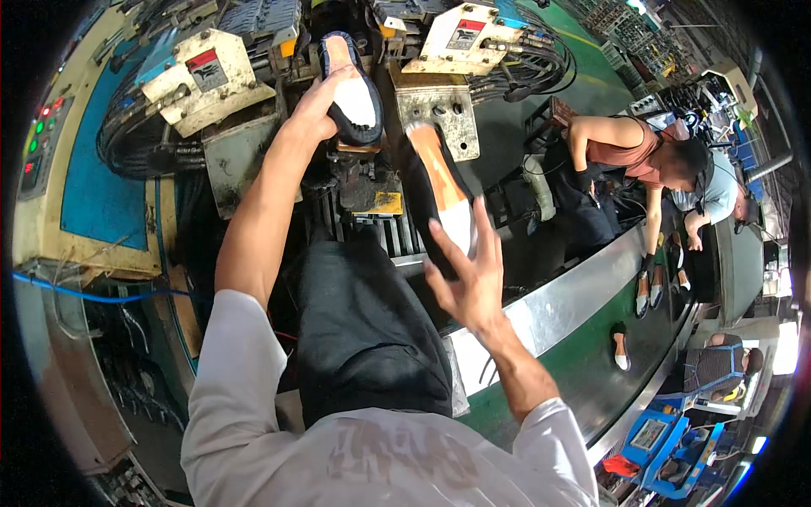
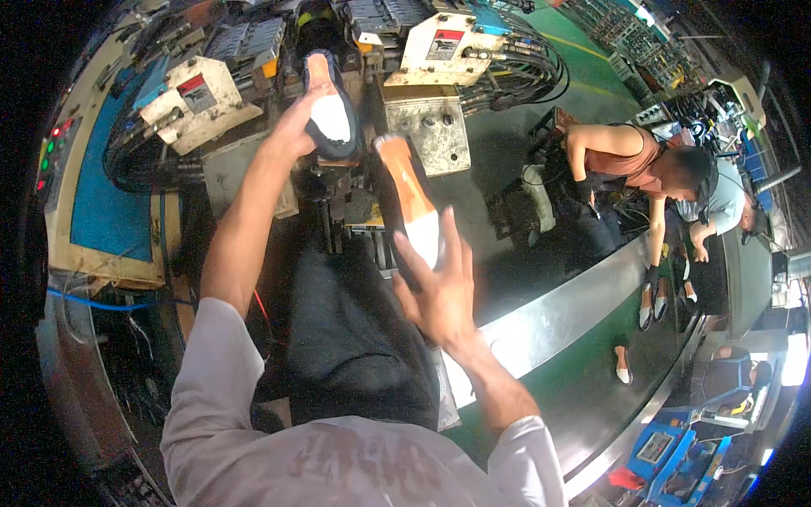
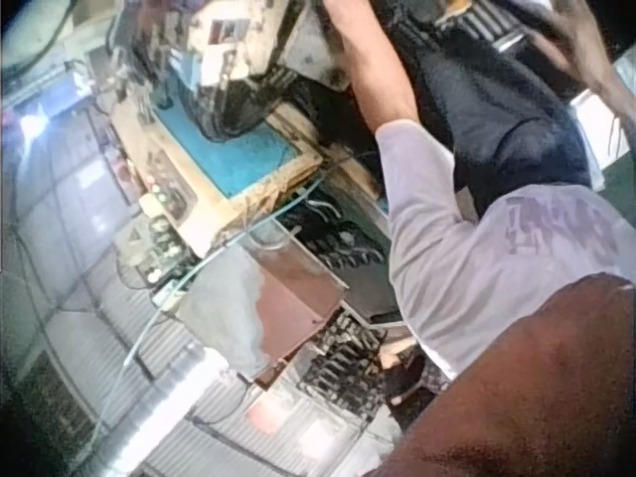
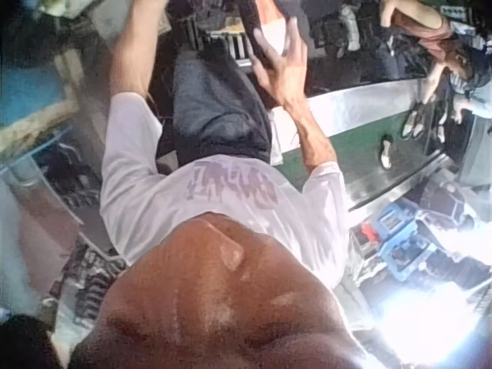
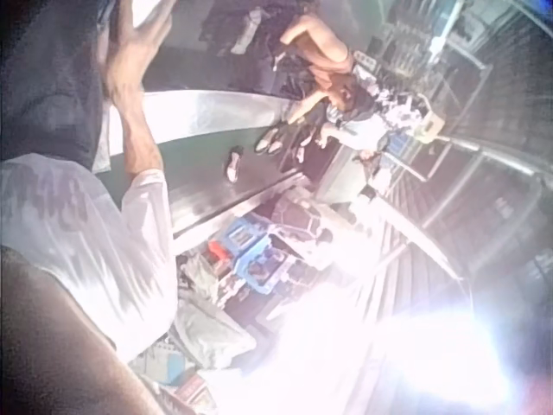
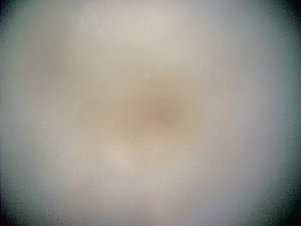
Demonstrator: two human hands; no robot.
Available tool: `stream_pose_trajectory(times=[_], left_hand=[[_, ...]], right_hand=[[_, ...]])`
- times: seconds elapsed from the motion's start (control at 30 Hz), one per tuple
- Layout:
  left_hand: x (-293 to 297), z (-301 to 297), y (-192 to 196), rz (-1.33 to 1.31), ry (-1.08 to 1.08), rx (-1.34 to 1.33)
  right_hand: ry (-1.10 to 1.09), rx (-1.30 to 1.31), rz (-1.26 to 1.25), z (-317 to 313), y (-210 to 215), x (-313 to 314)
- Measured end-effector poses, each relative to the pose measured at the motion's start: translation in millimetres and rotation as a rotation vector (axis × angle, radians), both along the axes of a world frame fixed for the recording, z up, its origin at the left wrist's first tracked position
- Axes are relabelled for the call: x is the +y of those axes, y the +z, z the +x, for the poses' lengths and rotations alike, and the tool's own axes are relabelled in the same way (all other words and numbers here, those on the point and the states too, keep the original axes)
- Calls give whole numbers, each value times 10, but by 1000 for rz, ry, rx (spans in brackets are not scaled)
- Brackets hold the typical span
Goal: The person assembles shoes by placing the upper onto a last, securing it in a machine, and then removing the finished shoe. They repeat this process for multiple shoes, handling the shoe parts and operating the machine controls.
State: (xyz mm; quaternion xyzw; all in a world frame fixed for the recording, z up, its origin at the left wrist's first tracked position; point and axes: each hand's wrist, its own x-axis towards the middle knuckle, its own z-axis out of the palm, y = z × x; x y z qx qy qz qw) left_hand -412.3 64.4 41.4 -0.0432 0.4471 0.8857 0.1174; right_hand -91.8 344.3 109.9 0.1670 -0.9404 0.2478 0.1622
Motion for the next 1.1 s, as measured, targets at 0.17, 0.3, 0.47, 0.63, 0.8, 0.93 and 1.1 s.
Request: stream_pose_trajectory(times=[0.17,0.3,0.47,0.63,0.8,0.93,1.1], left_hand=[[-325,1042,361,10,-63,122],[-671,2321,153,365,-139,61],[-1037,3457,-280,389,72,-75],[-1225,4135,-414,216,208,-238],[-1075,4343,-570,279,236,-317],[-888,4351,-546,326,185,-389],[-693,4240,-420,174,157,-427]], right_hand=[[94,149,57,-1133,152,-518],[94,177,26,-1860,41,-1002],[9,157,34,-2214,-410,-1287],[0,250,91,-2108,-472,-1499],[116,279,102,-1920,-653,-1634],[97,289,59,-2052,-650,-1664],[48,345,107,-2723,-568,-1897]])
